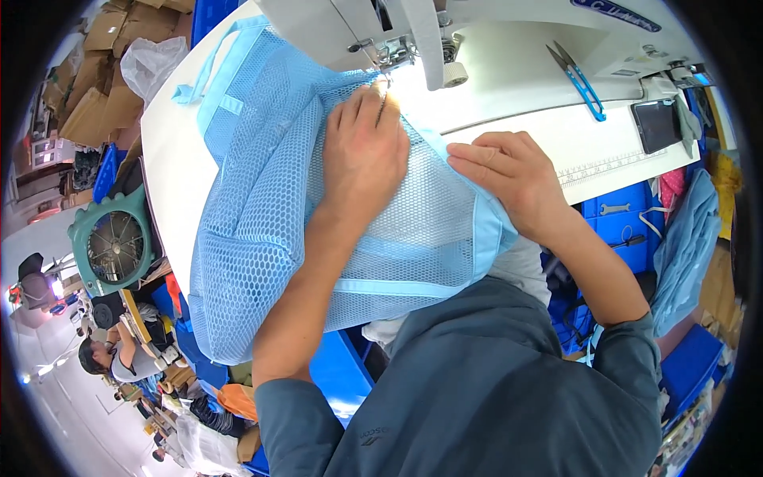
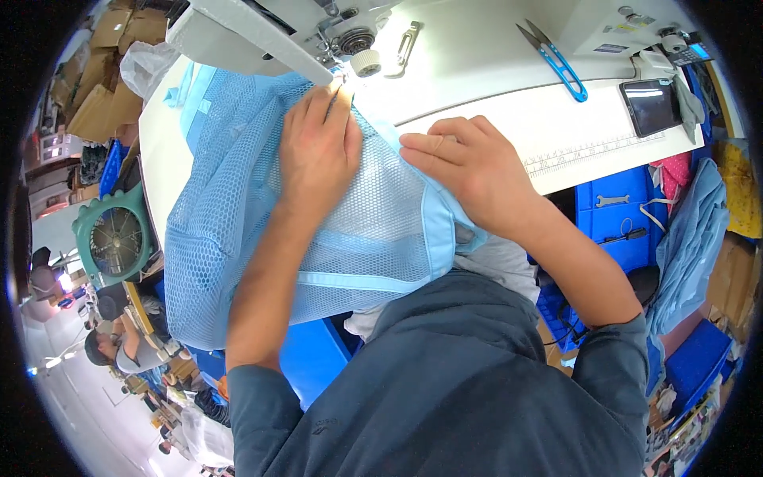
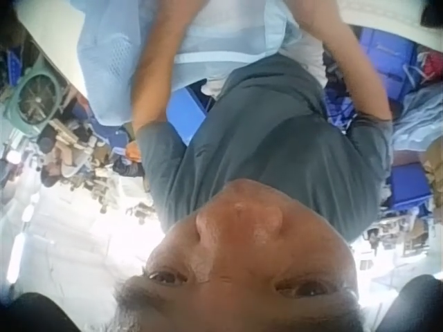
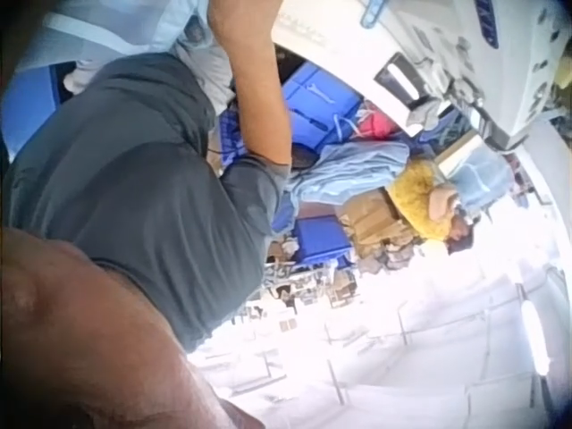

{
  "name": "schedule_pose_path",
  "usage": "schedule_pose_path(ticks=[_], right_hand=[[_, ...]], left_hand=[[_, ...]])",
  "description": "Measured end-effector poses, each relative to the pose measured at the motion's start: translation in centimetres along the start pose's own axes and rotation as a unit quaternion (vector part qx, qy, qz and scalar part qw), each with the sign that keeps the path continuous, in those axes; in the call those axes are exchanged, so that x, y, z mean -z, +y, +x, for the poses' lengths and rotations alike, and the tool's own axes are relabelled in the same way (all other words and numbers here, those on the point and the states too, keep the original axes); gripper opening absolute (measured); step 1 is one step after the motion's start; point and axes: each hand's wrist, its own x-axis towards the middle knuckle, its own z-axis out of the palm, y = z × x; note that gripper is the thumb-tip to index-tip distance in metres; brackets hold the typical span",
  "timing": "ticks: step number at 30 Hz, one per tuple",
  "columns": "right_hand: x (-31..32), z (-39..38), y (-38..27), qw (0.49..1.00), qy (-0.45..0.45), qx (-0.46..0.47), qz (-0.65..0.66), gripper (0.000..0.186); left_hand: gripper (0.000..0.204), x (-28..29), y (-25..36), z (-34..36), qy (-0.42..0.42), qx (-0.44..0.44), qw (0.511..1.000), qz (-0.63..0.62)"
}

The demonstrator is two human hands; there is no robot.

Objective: Sewing a blue mesh bag using an industrial sewing machine.

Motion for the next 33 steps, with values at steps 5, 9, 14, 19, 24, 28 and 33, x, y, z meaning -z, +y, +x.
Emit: schedule_pose_path(ticks=[5, 9, 14, 19, 24, 28, 33], right_hand=[[-0.6, -0.9, -2.4, 1.000, 0.006, 0.000, 0.016, 0.045], [-1.2, -1.4, -3.9, 1.000, -0.004, -0.025, 0.006, 0.043], [-0.5, -1.2, -3.4, 0.999, -0.016, -0.038, 0.020, 0.043], [0.8, -0.3, -2.4, 0.998, -0.054, -0.014, 0.028, 0.039], [1.3, 2.6, 0.9, 0.985, -0.005, -0.167, 0.050, 0.015], [0.2, 4.4, 0.9, 0.985, 0.011, -0.149, 0.085, 0.016], [-1.3, 3.6, -0.9, 0.995, 0.003, -0.051, 0.086, 0.023]], left_hand=[[0.033, 0.2, -2.1, -0.1, -0.010, -0.043, 0.997, -0.065], [0.032, 0.8, -2.2, 0.1, -0.050, -0.031, 0.996, -0.064], [0.034, 0.2, -0.9, -0.4, -0.021, 0.004, 0.995, -0.093], [0.035, 0.3, -1.0, -0.7, -0.028, 0.011, 0.997, -0.073], [0.036, 0.6, -0.8, -0.6, -0.033, -0.003, 0.998, -0.058], [0.036, 0.5, -0.7, -0.5, -0.035, 0.005, 0.997, -0.067], [0.037, 0.2, 0.3, -0.3, -0.028, 0.018, 0.998, -0.047]])
